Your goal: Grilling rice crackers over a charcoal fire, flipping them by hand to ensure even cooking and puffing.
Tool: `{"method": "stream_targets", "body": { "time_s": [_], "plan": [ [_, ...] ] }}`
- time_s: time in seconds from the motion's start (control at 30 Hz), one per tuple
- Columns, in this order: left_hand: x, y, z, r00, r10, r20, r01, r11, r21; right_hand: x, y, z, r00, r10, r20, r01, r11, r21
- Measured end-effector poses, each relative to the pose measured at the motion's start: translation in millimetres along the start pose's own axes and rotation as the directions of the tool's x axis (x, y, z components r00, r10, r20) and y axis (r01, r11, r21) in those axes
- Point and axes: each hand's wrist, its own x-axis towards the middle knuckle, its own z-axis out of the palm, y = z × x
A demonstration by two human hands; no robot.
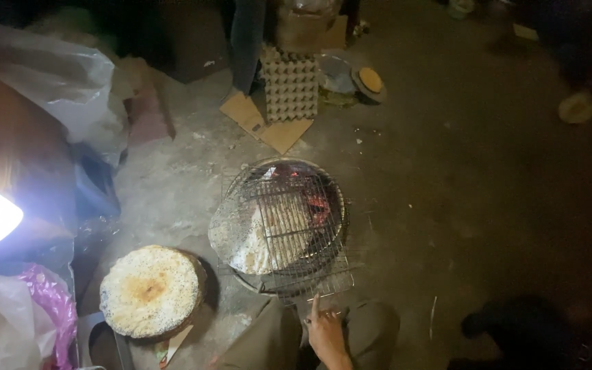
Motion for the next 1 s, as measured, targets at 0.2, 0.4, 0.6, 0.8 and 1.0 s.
{"method": "stream_targets", "body": {
  "time_s": [0.2, 0.4, 0.6, 0.8, 1.0],
  "plan": [
    [80.9, -140.7, -117.4, 0.999, 0.039, 0.003, -0.039, 0.999, -0.013, -18.8, 14.7, 29.8, 0.928, 0.291, -0.235, -0.071, 0.754, 0.653],
    [122.8, -254.3, -222.5, 0.792, 0.194, -0.579, 0.302, 0.699, 0.648, 3.3, -10.3, -13.3, 0.968, 0.151, 0.2, -0.105, 0.969, -0.223],
    [120.3, -286.1, -257.4, 0.639, 0.694, -0.331, 0.255, 0.216, 0.943, -0.6, -11.3, -16.4, 0.997, 0.047, 0.055, -0.037, 0.985, -0.168],
    [137.8, -306.9, -284.7, 0.711, 0.676, -0.193, 0.303, -0.047, 0.952, 2.4, -7.1, -19.6, 0.976, 0.039, 0.214, -0.02, 0.995, -0.094],
    [151.3, -298.4, -287.1, 0.73, 0.669, -0.139, 0.263, -0.087, 0.961, 5.9, -4.8, -9.6, 0.941, 0.158, 0.3, -0.119, 0.982, -0.144]
  ]
}}
